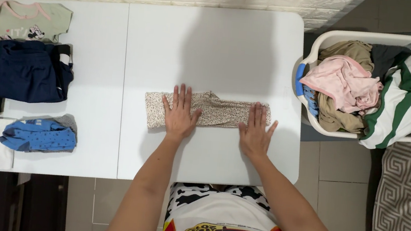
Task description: Fold various pieces of baby clothing on a table.
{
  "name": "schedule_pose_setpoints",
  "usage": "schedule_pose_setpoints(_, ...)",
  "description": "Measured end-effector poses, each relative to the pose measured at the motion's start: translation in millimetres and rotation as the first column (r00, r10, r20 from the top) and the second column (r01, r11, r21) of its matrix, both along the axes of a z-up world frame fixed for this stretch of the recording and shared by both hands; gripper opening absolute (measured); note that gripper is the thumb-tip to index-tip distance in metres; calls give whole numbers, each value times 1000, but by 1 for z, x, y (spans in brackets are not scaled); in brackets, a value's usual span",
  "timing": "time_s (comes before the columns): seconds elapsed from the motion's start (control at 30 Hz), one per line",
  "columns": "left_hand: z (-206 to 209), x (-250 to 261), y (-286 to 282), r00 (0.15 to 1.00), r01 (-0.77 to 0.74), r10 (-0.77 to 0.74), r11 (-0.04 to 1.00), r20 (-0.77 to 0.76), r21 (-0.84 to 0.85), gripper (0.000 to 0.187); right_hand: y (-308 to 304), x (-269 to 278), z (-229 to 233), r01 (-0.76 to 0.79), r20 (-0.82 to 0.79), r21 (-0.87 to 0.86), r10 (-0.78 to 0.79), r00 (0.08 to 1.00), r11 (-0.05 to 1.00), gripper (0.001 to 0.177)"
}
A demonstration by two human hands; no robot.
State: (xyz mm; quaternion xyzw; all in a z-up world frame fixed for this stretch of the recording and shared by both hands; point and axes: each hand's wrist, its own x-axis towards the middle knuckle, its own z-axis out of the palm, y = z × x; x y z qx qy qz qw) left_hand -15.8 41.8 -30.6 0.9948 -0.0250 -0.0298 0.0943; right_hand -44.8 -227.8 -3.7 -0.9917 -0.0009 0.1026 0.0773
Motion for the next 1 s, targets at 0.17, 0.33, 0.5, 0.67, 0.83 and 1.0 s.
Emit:
schedule_pose_setpoints(0.17, 32, -11, -2, 997, -72, 72, 997, 11, 0, 76, -16, 0, -7, 148, 261, 264, -218, 940, 953, 55)
schedule_pose_setpoints(0.33, 29, -43, 35, 968, -231, 244, 771, 59, 594, 68, -21, 20, -6, 433, 133, 508, -565, 815, 744, 57)
schedule_pose_setpoints(0.5, 29, -47, 71, 969, -232, 229, 972, -97, -20, 98, -25, 39, 7, 529, -20, 329, -555, 832, 782, 47)
schedule_pose_setpoints(0.67, 67, -35, 32, 968, -219, 204, 971, -148, -93, 92, -15, 45, 14, 496, -19, 411, -537, 843, 765, 35)
schedule_pose_setpoints(0.83, 36, -25, -28, 996, -39, 90, 652, 27, -757, 41, 57, 31, 30, 259, 36, 706, -399, 916, 659, 24)
schedule_pose_setpoints(1.0, 18, 7, -38, 730, -658, 201, -50, -653, -751, 51, 96, -9, 60, -169, 188, 638, 61, 980, 751, 32)
